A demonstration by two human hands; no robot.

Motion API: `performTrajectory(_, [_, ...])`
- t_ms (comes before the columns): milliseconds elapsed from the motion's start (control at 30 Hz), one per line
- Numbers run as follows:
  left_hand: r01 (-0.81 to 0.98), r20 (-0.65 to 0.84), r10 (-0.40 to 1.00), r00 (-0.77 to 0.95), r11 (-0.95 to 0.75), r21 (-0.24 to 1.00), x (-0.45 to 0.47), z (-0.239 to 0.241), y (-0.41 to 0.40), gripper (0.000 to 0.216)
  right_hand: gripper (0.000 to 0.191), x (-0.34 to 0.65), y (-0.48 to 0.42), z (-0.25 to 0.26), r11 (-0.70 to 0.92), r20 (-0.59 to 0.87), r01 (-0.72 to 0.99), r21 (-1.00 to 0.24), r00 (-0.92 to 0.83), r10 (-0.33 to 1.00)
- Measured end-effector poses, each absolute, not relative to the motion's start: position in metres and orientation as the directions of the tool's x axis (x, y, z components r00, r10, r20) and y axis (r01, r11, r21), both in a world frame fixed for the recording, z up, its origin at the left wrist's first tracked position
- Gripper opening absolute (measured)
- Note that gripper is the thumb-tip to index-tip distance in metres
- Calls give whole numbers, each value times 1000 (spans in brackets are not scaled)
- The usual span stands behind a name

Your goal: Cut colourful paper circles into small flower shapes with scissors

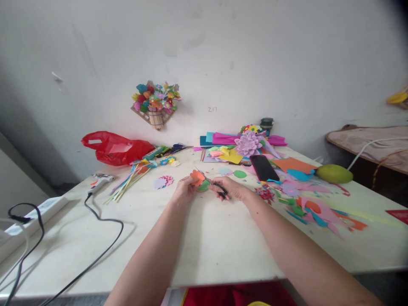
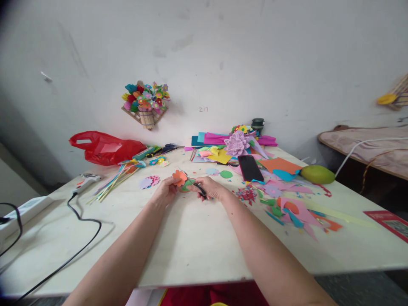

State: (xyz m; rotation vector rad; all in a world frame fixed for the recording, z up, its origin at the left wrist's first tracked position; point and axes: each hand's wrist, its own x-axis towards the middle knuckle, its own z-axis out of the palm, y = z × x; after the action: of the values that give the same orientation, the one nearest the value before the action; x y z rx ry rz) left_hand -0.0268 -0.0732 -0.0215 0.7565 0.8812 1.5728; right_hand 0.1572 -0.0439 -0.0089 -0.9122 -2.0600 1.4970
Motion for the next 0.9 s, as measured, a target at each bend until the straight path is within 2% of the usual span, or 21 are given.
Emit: performTrajectory(900, [-559, -17, 998, -58, -18, 829, -35, -23, -72, 26, 24, 161, -40, -12, 176, -47, 224, -959, -733, 678])
